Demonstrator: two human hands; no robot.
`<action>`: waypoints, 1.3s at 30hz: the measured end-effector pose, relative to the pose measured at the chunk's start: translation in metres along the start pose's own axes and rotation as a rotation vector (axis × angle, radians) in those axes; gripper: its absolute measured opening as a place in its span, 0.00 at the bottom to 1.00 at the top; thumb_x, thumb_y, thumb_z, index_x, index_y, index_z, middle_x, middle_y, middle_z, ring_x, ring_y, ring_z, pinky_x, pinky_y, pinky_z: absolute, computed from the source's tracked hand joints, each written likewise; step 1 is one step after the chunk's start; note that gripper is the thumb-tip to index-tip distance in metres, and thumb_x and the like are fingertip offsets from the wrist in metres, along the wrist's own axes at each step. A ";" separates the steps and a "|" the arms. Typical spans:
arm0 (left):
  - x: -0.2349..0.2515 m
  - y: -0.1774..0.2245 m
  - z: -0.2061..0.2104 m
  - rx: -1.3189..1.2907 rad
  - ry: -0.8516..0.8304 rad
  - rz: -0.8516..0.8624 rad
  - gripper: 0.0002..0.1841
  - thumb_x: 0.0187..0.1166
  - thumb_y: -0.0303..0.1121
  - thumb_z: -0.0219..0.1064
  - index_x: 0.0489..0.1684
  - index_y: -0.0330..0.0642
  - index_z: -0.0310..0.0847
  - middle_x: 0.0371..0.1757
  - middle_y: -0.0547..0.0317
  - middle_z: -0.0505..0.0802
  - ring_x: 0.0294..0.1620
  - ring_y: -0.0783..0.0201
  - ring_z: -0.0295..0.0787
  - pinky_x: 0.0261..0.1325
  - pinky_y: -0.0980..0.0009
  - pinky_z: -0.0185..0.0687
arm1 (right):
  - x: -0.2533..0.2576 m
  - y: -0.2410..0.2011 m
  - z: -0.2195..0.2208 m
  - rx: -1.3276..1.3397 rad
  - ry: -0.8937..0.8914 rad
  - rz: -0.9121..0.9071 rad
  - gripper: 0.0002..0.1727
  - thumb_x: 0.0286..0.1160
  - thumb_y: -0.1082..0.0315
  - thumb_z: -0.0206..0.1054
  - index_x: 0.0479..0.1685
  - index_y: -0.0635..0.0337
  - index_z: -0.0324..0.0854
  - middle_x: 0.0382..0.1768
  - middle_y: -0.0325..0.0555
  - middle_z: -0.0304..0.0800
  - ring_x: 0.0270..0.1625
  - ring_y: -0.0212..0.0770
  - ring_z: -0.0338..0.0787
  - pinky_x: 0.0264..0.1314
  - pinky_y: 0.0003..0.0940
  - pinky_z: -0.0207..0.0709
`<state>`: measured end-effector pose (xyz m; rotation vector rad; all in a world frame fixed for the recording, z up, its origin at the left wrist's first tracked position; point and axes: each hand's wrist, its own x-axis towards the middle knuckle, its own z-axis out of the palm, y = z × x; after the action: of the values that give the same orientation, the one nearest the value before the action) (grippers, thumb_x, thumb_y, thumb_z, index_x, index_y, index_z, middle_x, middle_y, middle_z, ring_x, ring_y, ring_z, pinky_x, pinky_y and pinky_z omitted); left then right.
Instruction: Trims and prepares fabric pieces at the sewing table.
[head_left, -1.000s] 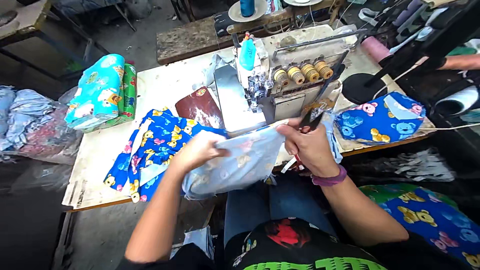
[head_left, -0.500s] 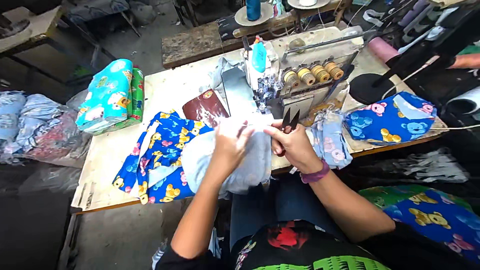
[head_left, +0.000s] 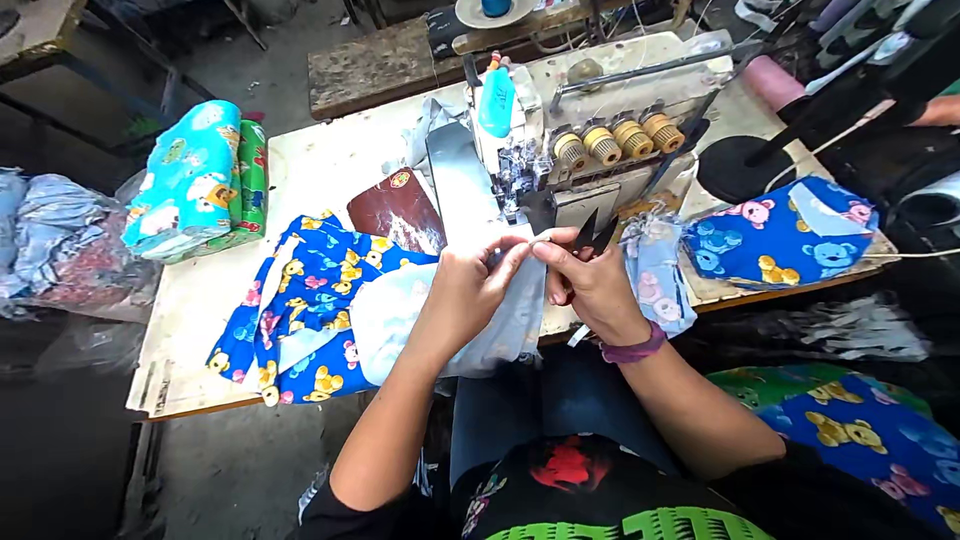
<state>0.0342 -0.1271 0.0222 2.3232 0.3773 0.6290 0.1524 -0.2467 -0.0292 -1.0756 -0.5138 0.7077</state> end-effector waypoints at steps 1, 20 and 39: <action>0.003 -0.004 0.006 0.105 0.040 0.022 0.07 0.82 0.30 0.68 0.42 0.39 0.92 0.33 0.60 0.91 0.29 0.73 0.83 0.37 0.78 0.79 | 0.002 0.005 -0.002 -0.047 -0.019 -0.033 0.08 0.78 0.73 0.69 0.51 0.56 0.87 0.12 0.34 0.82 0.09 0.24 0.76 0.13 0.19 0.74; -0.008 -0.040 0.006 0.244 0.294 -0.044 0.19 0.79 0.35 0.71 0.58 0.28 0.85 0.52 0.38 0.93 0.59 0.45 0.88 0.68 0.52 0.78 | -0.035 0.018 -0.018 -0.340 -0.113 0.237 0.16 0.78 0.72 0.70 0.61 0.61 0.75 0.18 0.34 0.79 0.09 0.24 0.71 0.11 0.20 0.72; -0.080 -0.051 0.024 0.304 0.330 0.177 0.07 0.78 0.22 0.66 0.44 0.30 0.90 0.59 0.38 0.91 0.68 0.40 0.84 0.74 0.48 0.75 | -0.111 0.086 -0.048 -0.274 0.004 0.254 0.04 0.77 0.74 0.68 0.44 0.63 0.81 0.13 0.26 0.82 0.11 0.21 0.77 0.16 0.18 0.76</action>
<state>-0.0249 -0.1379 -0.0556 2.5609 0.4449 1.1162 0.0872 -0.3324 -0.1315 -1.4159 -0.4841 0.8736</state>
